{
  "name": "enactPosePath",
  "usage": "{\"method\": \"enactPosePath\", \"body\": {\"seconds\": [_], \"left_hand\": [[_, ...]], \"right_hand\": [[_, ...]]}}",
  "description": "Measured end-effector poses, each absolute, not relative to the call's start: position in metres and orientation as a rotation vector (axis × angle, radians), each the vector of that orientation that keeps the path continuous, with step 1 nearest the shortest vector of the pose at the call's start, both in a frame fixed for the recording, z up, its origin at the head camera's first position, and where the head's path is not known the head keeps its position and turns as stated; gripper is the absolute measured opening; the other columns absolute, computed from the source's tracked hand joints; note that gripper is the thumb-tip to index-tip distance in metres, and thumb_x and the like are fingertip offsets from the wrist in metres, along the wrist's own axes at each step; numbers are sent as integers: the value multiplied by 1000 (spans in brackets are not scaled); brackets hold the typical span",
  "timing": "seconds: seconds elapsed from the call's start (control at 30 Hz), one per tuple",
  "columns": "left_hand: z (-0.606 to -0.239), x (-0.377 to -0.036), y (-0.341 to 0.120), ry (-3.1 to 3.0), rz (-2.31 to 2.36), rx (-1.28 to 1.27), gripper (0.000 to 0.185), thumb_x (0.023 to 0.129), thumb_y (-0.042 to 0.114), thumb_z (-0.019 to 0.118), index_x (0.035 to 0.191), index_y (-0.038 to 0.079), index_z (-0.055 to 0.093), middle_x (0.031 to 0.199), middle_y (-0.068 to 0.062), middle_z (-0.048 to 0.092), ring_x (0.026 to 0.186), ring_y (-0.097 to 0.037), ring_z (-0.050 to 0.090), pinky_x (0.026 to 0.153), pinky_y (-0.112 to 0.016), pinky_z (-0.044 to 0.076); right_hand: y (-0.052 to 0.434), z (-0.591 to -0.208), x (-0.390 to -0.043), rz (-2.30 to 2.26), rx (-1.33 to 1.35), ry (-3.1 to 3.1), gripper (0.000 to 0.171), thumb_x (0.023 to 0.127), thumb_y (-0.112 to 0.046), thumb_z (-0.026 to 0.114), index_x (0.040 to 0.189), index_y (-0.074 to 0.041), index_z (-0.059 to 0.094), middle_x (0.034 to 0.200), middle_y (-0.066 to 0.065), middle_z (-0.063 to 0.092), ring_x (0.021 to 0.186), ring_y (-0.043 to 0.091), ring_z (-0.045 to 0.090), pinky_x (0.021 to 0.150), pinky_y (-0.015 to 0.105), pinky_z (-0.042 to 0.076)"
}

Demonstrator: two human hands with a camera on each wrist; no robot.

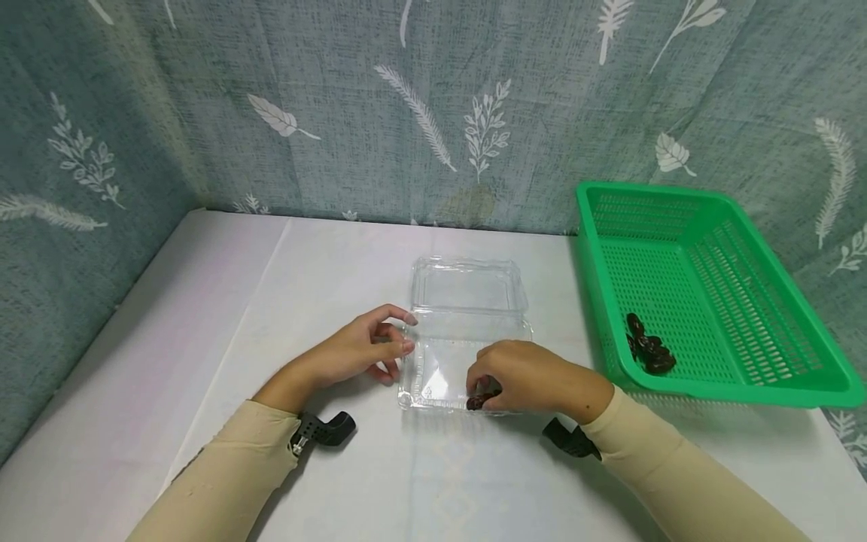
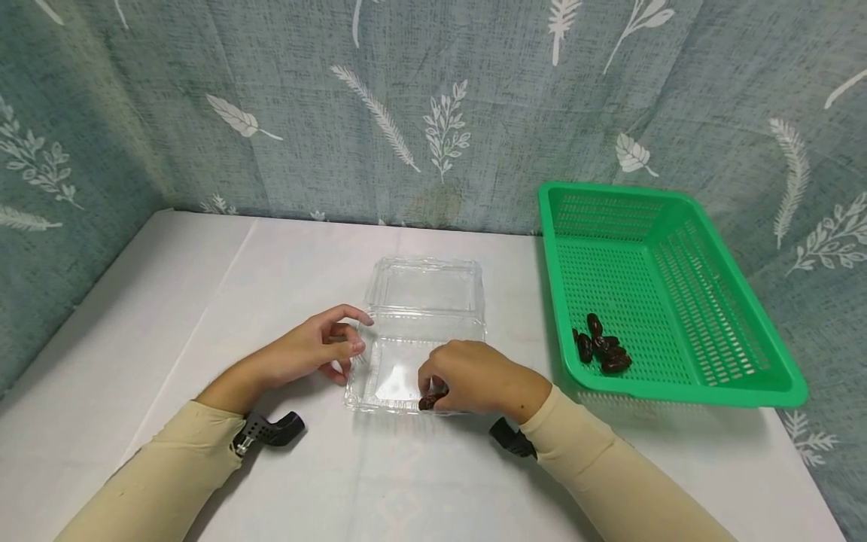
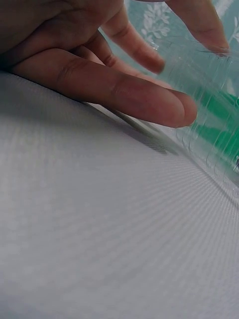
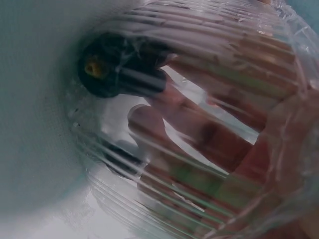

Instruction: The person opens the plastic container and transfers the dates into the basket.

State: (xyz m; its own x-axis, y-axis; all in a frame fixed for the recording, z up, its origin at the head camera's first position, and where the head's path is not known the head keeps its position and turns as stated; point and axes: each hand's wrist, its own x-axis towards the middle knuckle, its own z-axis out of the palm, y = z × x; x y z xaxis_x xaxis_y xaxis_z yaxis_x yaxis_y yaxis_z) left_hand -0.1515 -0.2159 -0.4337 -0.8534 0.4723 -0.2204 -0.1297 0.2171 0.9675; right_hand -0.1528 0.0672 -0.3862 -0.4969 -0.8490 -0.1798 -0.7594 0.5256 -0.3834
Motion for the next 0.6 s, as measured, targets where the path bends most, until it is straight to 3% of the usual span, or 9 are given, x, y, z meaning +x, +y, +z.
{"method": "enactPosePath", "body": {"seconds": [0.3,0.6], "left_hand": [[-435,-152,-217,2012,1684,322,49,97,23,67,139,9,43,97,-9,58,71,-24,68,65,-39,63],[-435,-151,-217,2016,1687,341,49,98,22,66,138,9,43,98,-10,59,70,-24,68,64,-38,63]], "right_hand": [[67,-388,-153,-354,-1333,2448,13,81,-12,82,85,-22,76,82,-14,66,74,1,56,68,18,48],[70,-389,-152,-486,-1311,2485,14,84,-8,77,92,-19,77,87,-10,68,74,3,57,67,18,50]]}}
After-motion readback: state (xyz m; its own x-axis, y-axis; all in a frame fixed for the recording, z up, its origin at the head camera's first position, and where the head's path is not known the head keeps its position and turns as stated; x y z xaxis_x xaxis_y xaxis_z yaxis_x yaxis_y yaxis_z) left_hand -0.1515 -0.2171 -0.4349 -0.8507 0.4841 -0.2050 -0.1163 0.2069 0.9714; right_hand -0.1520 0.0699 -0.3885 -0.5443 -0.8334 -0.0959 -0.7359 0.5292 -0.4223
